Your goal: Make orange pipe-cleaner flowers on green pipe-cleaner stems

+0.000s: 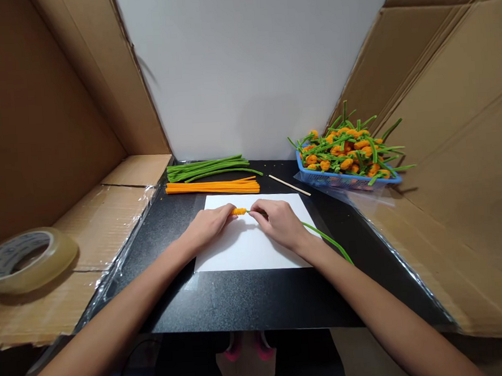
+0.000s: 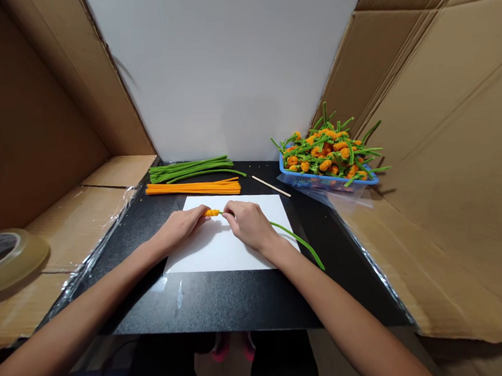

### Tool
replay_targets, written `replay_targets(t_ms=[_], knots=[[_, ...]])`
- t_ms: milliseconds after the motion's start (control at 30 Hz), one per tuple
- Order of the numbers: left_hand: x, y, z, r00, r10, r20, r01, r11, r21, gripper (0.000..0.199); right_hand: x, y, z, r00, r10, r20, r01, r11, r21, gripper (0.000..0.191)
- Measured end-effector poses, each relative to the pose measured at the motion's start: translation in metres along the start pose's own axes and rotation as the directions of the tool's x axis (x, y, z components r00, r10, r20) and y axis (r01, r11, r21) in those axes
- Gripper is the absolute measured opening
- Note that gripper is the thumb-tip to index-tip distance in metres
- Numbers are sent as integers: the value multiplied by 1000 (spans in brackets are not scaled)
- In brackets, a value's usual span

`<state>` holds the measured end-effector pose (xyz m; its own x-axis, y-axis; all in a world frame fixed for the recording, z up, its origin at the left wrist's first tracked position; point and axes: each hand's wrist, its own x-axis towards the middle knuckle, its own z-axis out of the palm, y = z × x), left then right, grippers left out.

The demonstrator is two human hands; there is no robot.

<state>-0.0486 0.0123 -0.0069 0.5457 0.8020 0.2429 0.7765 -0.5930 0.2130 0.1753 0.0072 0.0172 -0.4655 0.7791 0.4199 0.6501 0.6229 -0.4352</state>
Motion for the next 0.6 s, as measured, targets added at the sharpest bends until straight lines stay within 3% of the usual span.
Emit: replay_targets(t_ms=[200, 433, 600], knots=[[1, 8, -2, 997, 27, 69, -30, 999, 39, 22, 1, -3, 6, 997, -77, -13, 78, 996, 37, 10], [-1, -2, -2, 996, 1, 93, -11, 995, 102, 12, 3, 4, -3, 999, 18, 27, -18, 1000, 0, 7], [0, 2, -1, 994, 40, 98, -51, 992, 118, 13, 3, 2, -3, 1000, 6, 8, -7, 998, 60, 11]])
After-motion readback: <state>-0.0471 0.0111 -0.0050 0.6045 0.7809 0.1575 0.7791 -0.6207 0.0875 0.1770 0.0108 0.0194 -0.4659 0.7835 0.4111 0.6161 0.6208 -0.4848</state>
